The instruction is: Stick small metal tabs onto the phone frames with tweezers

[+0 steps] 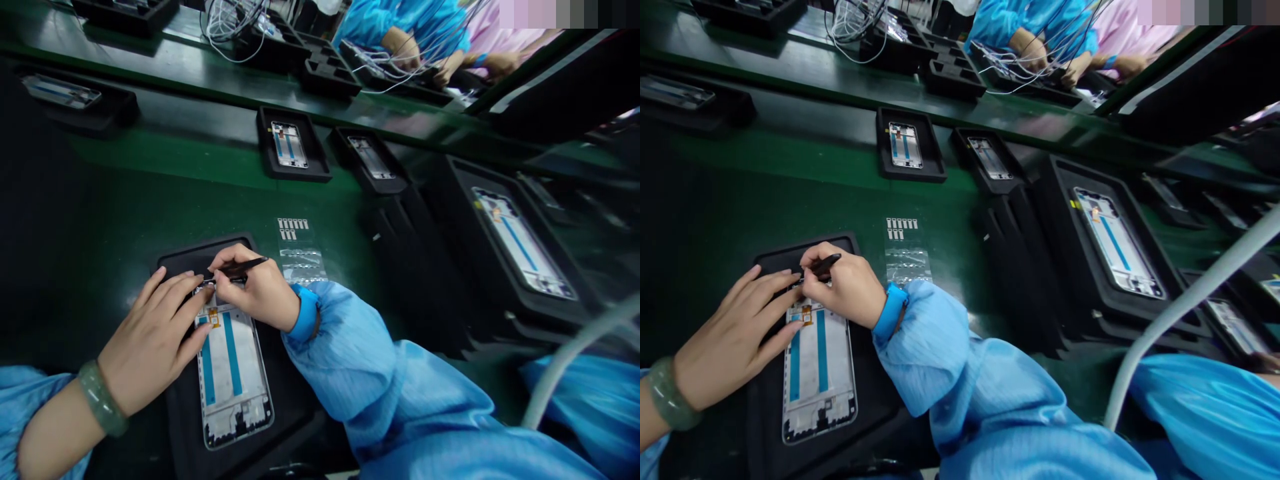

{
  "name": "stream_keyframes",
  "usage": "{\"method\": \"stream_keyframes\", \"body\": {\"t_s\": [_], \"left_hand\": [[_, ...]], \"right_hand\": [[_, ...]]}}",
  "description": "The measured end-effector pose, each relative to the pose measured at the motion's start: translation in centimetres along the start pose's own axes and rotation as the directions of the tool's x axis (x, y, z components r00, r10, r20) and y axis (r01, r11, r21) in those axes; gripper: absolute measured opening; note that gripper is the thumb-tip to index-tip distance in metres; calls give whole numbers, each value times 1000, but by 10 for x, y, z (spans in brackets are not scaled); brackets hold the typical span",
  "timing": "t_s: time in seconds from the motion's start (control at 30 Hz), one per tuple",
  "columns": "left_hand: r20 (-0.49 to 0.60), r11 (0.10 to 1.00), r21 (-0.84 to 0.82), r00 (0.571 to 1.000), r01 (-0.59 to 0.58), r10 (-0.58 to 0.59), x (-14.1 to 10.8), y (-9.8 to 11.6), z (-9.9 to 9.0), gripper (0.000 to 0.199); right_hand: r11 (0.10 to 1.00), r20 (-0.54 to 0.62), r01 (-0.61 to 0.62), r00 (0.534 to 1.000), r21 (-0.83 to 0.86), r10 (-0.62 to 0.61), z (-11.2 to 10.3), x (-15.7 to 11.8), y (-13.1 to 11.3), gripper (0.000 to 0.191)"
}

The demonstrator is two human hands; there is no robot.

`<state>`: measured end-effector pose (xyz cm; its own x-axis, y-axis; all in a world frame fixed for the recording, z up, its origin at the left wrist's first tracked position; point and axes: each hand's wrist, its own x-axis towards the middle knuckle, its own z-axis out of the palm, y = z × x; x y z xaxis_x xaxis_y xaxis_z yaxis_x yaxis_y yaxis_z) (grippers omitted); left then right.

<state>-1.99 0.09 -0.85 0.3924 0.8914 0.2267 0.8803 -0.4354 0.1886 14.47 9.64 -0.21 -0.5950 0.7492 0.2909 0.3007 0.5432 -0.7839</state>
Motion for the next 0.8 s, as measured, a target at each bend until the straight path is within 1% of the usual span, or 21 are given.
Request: {"method": "stream_keyframes", "body": {"t_s": [0.13,0.33,0.5,0.8], "left_hand": [[13,1000,2,1000,8,-8,0,0,0,40],[1,1000,0,1000,6,-6,0,0,1,41],[-4,1000,3,1000,5,-5,0,1,1,40],[-4,1000,12,1000,4,-4,0,0,1,39]], "right_hand": [[993,17,-74,997,89,73,-2,2,0,10],[1000,42,-9,999,-12,10,-5,3,-3,11],[999,51,-13,999,-30,15,-5,6,-2,11],[998,155,-9,988,-55,17,-8,12,-2,12]]}}
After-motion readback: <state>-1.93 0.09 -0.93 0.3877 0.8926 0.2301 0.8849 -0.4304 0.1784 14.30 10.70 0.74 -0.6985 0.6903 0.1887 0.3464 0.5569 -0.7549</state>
